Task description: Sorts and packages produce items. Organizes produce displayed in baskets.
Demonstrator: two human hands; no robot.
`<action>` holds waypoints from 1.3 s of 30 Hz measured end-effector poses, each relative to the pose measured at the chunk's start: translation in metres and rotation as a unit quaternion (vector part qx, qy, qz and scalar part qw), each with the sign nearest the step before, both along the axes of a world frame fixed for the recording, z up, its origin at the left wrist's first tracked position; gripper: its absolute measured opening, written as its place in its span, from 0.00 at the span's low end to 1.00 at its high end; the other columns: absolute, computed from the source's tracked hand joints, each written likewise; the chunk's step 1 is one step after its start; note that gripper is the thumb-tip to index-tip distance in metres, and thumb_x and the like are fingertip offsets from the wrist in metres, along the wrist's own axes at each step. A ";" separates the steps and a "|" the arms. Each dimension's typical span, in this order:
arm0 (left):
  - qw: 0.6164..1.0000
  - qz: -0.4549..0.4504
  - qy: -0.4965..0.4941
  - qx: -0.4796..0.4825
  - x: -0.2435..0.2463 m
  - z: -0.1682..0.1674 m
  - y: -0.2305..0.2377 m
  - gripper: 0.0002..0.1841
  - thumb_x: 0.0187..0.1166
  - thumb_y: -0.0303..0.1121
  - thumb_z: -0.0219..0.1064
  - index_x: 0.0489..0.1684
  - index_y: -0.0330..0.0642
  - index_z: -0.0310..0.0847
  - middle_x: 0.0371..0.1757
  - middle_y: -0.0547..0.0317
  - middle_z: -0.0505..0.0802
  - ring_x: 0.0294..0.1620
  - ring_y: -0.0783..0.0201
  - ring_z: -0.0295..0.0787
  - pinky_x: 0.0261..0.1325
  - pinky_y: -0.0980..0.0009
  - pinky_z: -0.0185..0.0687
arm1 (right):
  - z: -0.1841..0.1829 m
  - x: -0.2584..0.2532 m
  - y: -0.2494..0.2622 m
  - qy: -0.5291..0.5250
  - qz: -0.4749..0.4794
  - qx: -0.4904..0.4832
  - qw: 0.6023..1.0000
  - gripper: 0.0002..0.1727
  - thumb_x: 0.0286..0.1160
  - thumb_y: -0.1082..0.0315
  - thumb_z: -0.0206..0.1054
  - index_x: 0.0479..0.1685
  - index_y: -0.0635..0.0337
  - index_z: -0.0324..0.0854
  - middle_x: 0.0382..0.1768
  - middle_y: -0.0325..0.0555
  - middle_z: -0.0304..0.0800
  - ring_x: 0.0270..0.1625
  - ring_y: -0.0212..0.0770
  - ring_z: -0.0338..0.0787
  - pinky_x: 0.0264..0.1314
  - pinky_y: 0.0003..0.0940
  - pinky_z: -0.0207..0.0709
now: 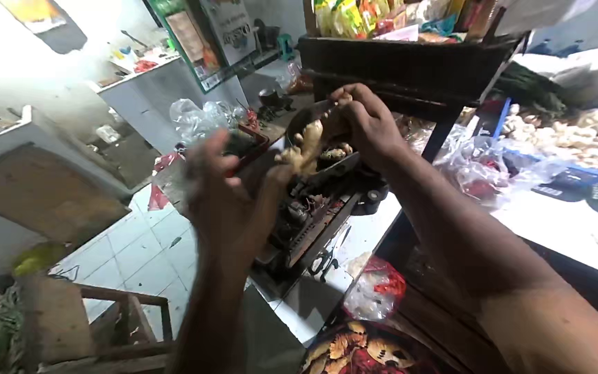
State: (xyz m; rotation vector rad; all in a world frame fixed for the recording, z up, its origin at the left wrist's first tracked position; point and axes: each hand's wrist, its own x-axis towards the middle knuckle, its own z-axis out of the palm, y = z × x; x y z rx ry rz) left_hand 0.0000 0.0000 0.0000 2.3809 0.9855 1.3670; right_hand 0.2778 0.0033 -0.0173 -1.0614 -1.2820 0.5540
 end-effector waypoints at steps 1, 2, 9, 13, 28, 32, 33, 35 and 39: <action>0.998 -0.006 0.024 -0.066 0.014 -0.004 0.005 0.38 0.77 0.55 0.71 0.83 0.44 0.67 0.73 0.49 0.84 0.59 0.59 0.90 0.56 0.57 0.90 | -0.003 -0.009 -0.006 0.016 0.006 0.002 1.000 0.18 0.92 0.64 0.45 0.69 0.62 0.72 0.46 0.49 0.88 0.43 0.43 0.93 0.44 0.46 0.93; 0.991 -0.030 0.030 -0.130 0.024 -0.010 0.010 0.35 0.74 0.54 0.74 0.79 0.47 0.73 0.64 0.53 0.90 0.51 0.61 0.93 0.50 0.56 0.93 | -0.006 -0.018 -0.012 0.028 0.006 0.005 1.000 0.18 0.91 0.64 0.44 0.68 0.61 0.72 0.44 0.48 0.88 0.41 0.42 0.93 0.41 0.44 0.93; 0.969 -0.104 0.048 -0.218 0.060 -0.038 0.002 0.16 0.70 0.47 0.81 0.53 0.56 0.90 0.33 0.66 0.95 0.23 0.68 0.90 0.25 0.64 0.90 | -0.041 -0.038 -0.024 0.013 -0.156 0.081 0.984 0.15 0.93 0.57 0.53 0.48 0.60 0.73 0.28 0.41 0.80 0.28 0.34 0.84 0.33 0.34 0.84; 0.942 -0.190 0.031 -0.274 0.065 -0.054 -0.006 0.17 0.70 0.41 0.82 0.57 0.56 0.91 0.36 0.64 0.97 0.26 0.64 0.94 0.28 0.62 0.95 | -0.059 -0.032 -0.041 0.080 -0.145 0.065 0.984 0.13 0.94 0.60 0.50 0.49 0.60 0.74 0.26 0.40 0.79 0.26 0.33 0.82 0.30 0.32 0.82; 0.812 -0.514 -0.060 -0.270 0.098 -0.107 -0.001 0.23 0.75 0.25 0.76 0.71 0.37 0.81 0.54 0.48 0.94 0.46 0.56 0.94 0.50 0.60 0.95 | -0.088 -0.009 -0.095 0.363 0.098 -0.010 0.927 0.23 0.93 0.44 0.45 0.42 0.49 0.77 0.20 0.38 0.75 0.16 0.29 0.73 0.18 0.22 0.72; 0.928 -0.297 -0.039 -0.223 0.099 -0.078 -0.011 0.18 0.79 0.40 0.74 0.64 0.47 0.84 0.42 0.59 0.94 0.30 0.64 0.92 0.29 0.64 0.93 | -0.111 0.006 -0.102 0.385 0.033 -0.074 0.919 0.28 0.92 0.38 0.41 0.47 0.51 0.75 0.24 0.41 0.80 0.14 0.29 0.72 0.14 0.21 0.66; 0.961 -0.200 -0.017 -0.189 0.101 -0.062 -0.004 0.19 0.79 0.45 0.74 0.63 0.48 0.83 0.42 0.61 0.94 0.29 0.64 0.92 0.27 0.63 0.93 | -0.122 0.010 -0.103 0.370 -0.013 -0.114 0.922 0.30 0.91 0.36 0.41 0.51 0.52 0.75 0.26 0.41 0.81 0.16 0.31 0.74 0.15 0.23 0.68; 0.991 -0.055 0.071 -0.096 0.109 -0.036 0.026 0.20 0.82 0.47 0.68 0.64 0.46 0.81 0.48 0.54 0.93 0.36 0.60 0.93 0.37 0.55 0.93 | -0.148 0.015 -0.109 0.348 -0.081 -0.210 0.910 0.31 0.92 0.37 0.40 0.60 0.53 0.75 0.31 0.45 0.85 0.23 0.37 0.82 0.22 0.29 0.77; 0.957 0.056 0.269 -0.090 0.142 -0.011 0.078 0.23 0.80 0.43 0.64 0.66 0.34 0.80 0.55 0.29 0.90 0.58 0.30 0.87 0.59 0.27 0.76 | -0.195 0.016 -0.138 0.364 -0.066 -0.333 0.867 0.20 0.93 0.59 0.50 0.76 0.59 0.65 0.43 0.51 0.89 0.41 0.43 0.91 0.44 0.39 0.86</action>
